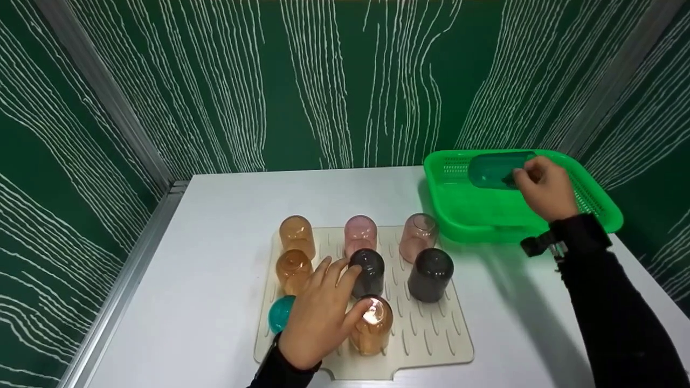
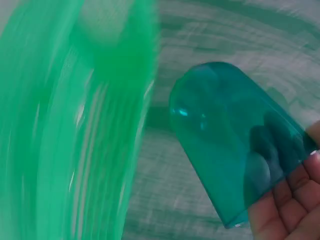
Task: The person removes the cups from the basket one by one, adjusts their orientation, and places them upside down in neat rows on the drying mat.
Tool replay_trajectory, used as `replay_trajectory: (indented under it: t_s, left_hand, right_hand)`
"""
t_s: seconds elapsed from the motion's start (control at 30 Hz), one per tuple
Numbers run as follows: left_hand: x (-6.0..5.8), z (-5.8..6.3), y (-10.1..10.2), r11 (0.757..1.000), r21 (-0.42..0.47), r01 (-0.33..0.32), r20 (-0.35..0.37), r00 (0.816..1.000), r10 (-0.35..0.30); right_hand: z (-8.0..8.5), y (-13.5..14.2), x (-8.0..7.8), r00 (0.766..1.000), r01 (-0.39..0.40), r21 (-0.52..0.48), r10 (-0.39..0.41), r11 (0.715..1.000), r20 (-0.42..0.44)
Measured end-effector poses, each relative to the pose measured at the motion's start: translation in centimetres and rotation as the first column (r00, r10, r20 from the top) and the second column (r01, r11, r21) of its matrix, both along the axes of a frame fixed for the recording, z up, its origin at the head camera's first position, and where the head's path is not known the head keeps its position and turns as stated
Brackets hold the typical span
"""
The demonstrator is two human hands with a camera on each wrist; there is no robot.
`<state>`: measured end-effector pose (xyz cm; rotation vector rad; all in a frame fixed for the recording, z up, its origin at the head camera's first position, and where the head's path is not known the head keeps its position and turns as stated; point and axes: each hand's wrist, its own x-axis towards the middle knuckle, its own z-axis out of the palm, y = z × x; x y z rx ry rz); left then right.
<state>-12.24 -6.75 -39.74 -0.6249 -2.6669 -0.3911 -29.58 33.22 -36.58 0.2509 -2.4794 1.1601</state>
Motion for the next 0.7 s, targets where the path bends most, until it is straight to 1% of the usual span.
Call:
replay_trajectory:
  t_s: [0.07,0.13,0.23,0.27,0.33,0.4,0.43,0.5,0.53,0.6,0.67,0.7]
  left_hand:
    - [0.0,0.0,0.0,1.000,0.001,-0.003,0.001,1.000,0.003]
    - [0.0,0.0,0.0,1.000,0.002,-0.008,-0.004,1.000,0.008]
    - [0.0,0.0,0.0,1.000,0.006,-0.007,-0.014,1.000,0.007]
    - [0.0,0.0,-0.1,1.000,0.008,-0.007,-0.016,1.000,0.007]
    - [0.0,0.0,0.0,1.000,0.019,-0.005,-0.017,1.000,0.005]
    - [0.0,0.0,0.0,0.999,0.042,-0.003,-0.008,1.000,0.004]
    - [0.0,0.0,0.0,0.998,0.055,-0.004,-0.003,1.000,0.005]
    - [-0.1,0.1,0.1,0.996,0.090,-0.006,0.009,1.000,0.005]
    - [-0.1,0.1,0.1,0.994,0.112,-0.003,0.015,1.000,0.002]
    - [-0.2,0.1,0.2,0.986,0.169,0.007,0.025,1.000,-0.011]
    - [-0.2,0.2,0.3,0.970,0.241,0.019,0.043,0.999,-0.031]
    - [-0.2,0.2,0.3,0.958,0.286,0.031,0.055,0.997,-0.049]
  right_hand:
    - [-0.1,-1.6,1.2,0.998,-0.035,-0.089,0.030,0.995,-0.052]
    - [-0.2,-3.3,2.4,0.994,-0.070,-0.171,0.053,0.983,-0.099]
    - [-0.3,-5.6,4.3,0.984,-0.144,-0.281,0.107,0.949,-0.143]
    - [-0.4,-6.2,4.9,0.979,-0.174,-0.314,0.131,0.933,-0.154]
    - [-0.6,-7.3,5.8,0.963,-0.256,-0.384,0.200,0.887,-0.180]
    - [-0.9,-8.2,6.6,0.940,-0.339,-0.442,0.273,0.831,-0.207]
    - [-1.1,-8.6,7.0,0.924,-0.380,-0.466,0.310,0.799,-0.222]
    - [-1.4,-9.4,7.6,0.884,-0.467,-0.504,0.384,0.726,-0.266]
    - [-1.5,-9.8,7.9,0.868,-0.497,-0.516,0.408,0.698,-0.284]
    - [-1.8,-10.6,8.6,0.840,-0.542,-0.519,0.439,0.661,-0.319]
    - [-2.0,-11.4,9.2,0.820,-0.572,-0.509,0.464,0.643,-0.335]
    - [-2.2,-11.8,9.6,0.815,-0.578,-0.498,0.473,0.646,-0.334]
